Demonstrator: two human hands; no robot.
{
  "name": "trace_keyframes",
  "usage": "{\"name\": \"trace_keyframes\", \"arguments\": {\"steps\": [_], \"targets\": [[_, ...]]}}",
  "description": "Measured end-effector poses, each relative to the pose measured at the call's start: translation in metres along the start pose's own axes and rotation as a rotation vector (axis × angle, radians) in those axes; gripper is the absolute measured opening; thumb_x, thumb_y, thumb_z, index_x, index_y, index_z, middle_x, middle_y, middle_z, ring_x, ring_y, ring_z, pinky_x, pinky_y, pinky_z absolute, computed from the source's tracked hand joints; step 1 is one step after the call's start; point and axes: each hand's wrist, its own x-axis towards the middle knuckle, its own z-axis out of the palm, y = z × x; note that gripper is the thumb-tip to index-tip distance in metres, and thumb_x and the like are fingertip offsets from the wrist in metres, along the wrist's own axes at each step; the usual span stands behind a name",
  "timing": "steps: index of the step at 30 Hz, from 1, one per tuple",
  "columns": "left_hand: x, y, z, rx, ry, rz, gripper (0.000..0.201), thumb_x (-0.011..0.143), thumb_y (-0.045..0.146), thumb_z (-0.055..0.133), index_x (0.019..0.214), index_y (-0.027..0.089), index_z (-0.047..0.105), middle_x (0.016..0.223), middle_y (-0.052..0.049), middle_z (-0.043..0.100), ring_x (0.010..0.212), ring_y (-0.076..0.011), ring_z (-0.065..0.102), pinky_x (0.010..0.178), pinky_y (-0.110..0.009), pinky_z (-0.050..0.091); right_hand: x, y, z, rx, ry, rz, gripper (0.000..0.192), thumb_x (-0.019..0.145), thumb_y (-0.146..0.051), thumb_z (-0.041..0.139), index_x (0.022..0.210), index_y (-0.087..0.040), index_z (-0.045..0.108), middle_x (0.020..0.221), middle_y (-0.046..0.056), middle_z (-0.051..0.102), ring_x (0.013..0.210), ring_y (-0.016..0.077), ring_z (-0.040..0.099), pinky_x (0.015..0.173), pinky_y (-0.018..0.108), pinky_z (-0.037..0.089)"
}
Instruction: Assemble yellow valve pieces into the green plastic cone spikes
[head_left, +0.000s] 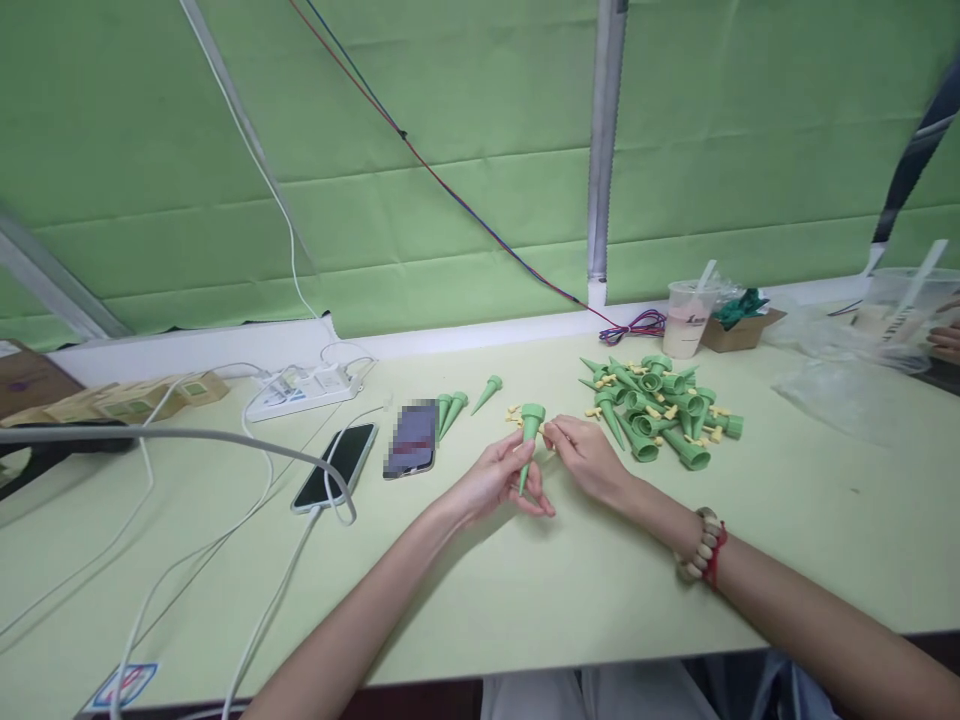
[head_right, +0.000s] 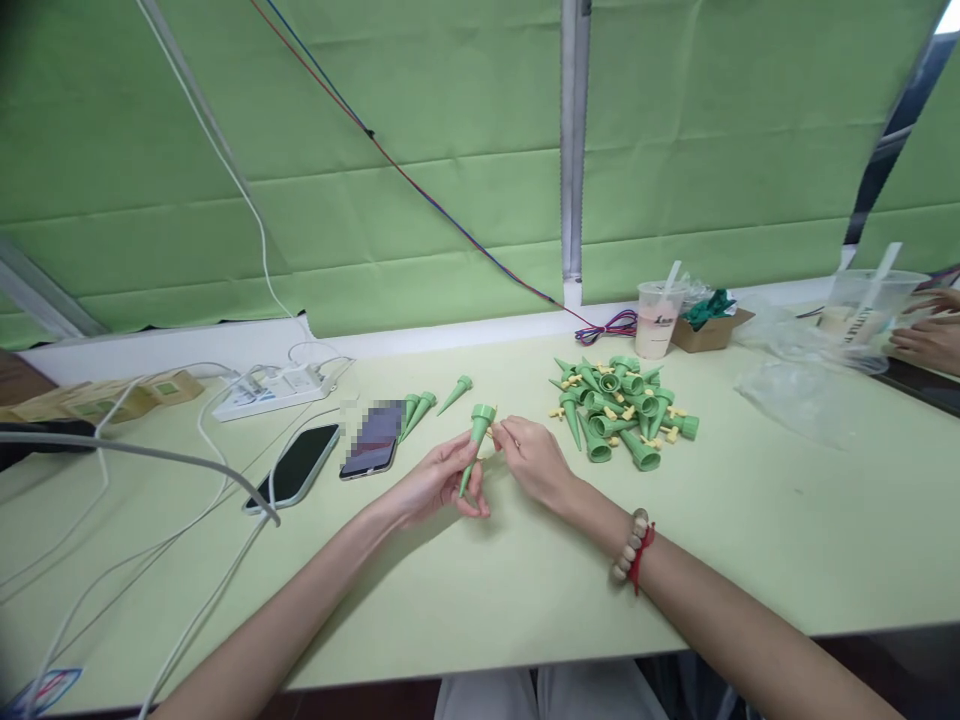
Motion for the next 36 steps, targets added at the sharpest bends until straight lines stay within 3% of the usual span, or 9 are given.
{"name": "trace_keyframes", "arguments": {"steps": [4, 7, 10, 13, 17, 23, 30, 36], "targets": [[0.001, -0.002, -0.001, 0.162, 0.015, 0.063, 0.051, 0.080, 0.048, 0.049, 0.120, 0.019, 0.042, 0.061, -0.001, 0.059, 0.049, -0.0169, 0.063, 0.046, -0.024, 0.048, 0.004, -0.006, 0.000, 0.693, -0.237, 0.440, 0.046, 0.080, -0.059, 0.038, 0.054, -0.021, 0.033, 0.048, -0.007, 0.025, 0.041, 0.0096, 0.036, 0.045, 0.025, 0.038], [0.003, -0.002, 0.000, 0.189, 0.042, 0.125, 0.048, 0.081, 0.048, 0.048, 0.117, 0.017, 0.044, 0.070, -0.004, 0.062, 0.048, -0.0137, 0.061, 0.047, -0.022, 0.045, 0.008, -0.009, -0.003, 0.772, -0.322, 0.519, 0.046, 0.080, -0.059, 0.036, 0.054, -0.022, 0.029, 0.048, -0.009, 0.021, 0.039, 0.0086, 0.034, 0.045, 0.025, 0.038], [0.005, -0.001, -0.001, 0.131, 0.101, 0.145, 0.046, 0.082, 0.046, 0.047, 0.117, 0.017, 0.044, 0.077, -0.006, 0.063, 0.048, -0.0120, 0.060, 0.047, -0.021, 0.044, 0.007, -0.011, -0.010, 0.410, -0.190, 0.322, 0.044, 0.085, -0.054, 0.031, 0.062, -0.019, 0.043, 0.052, -0.005, 0.038, 0.047, 0.0107, 0.043, 0.050, 0.025, 0.038], [0.006, -0.002, -0.004, 0.067, 0.131, 0.126, 0.044, 0.082, 0.045, 0.048, 0.114, 0.015, 0.045, 0.077, -0.006, 0.063, 0.046, -0.0117, 0.059, 0.046, -0.021, 0.043, 0.005, -0.009, -0.015, -0.001, -0.078, 0.020, 0.030, 0.089, -0.043, 0.035, 0.084, -0.020, 0.052, 0.074, 0.000, 0.055, 0.064, 0.0121, 0.051, 0.059, 0.024, 0.038], [0.006, -0.005, -0.006, 0.028, 0.073, 0.087, 0.042, 0.083, 0.044, 0.046, 0.114, 0.014, 0.044, 0.070, -0.004, 0.062, 0.045, -0.0141, 0.060, 0.043, -0.021, 0.043, 0.006, -0.003, -0.019, -0.270, -0.094, -0.189, 0.028, 0.094, -0.031, 0.028, 0.088, -0.019, 0.053, 0.081, 0.002, 0.056, 0.072, 0.0117, 0.053, 0.064, 0.022, 0.038], [0.004, -0.002, -0.005, -0.043, 0.046, 0.042, 0.039, 0.085, 0.040, 0.045, 0.113, 0.014, 0.044, 0.058, 0.000, 0.058, 0.041, -0.0140, 0.058, 0.043, -0.023, 0.045, 0.014, 0.004, -0.025, -0.558, -0.103, -0.346, 0.031, 0.093, -0.037, 0.031, 0.088, -0.017, 0.053, 0.083, 0.006, 0.056, 0.078, 0.0162, 0.053, 0.068, 0.026, 0.039], [0.000, 0.003, -0.007, 0.132, -0.102, 0.022, 0.042, 0.084, 0.052, 0.037, 0.107, 0.017, 0.041, 0.048, 0.003, 0.054, 0.044, -0.0185, 0.061, 0.043, -0.025, 0.046, 0.012, 0.005, -0.023, -0.523, -0.146, -0.390, 0.035, 0.095, -0.028, 0.023, 0.079, -0.018, 0.053, 0.077, 0.006, 0.052, 0.072, 0.0158, 0.049, 0.065, 0.027, 0.037], [0.000, -0.001, -0.001, 0.188, -0.105, 0.047, 0.041, 0.083, 0.051, 0.041, 0.110, 0.021, 0.037, 0.053, 0.004, 0.054, 0.049, -0.0176, 0.062, 0.047, -0.026, 0.047, 0.002, -0.007, -0.016, -0.054, -0.168, -0.220, 0.033, 0.093, -0.029, 0.027, 0.068, -0.019, 0.046, 0.067, 0.000, 0.049, 0.064, 0.0123, 0.046, 0.065, 0.025, 0.037]]}}
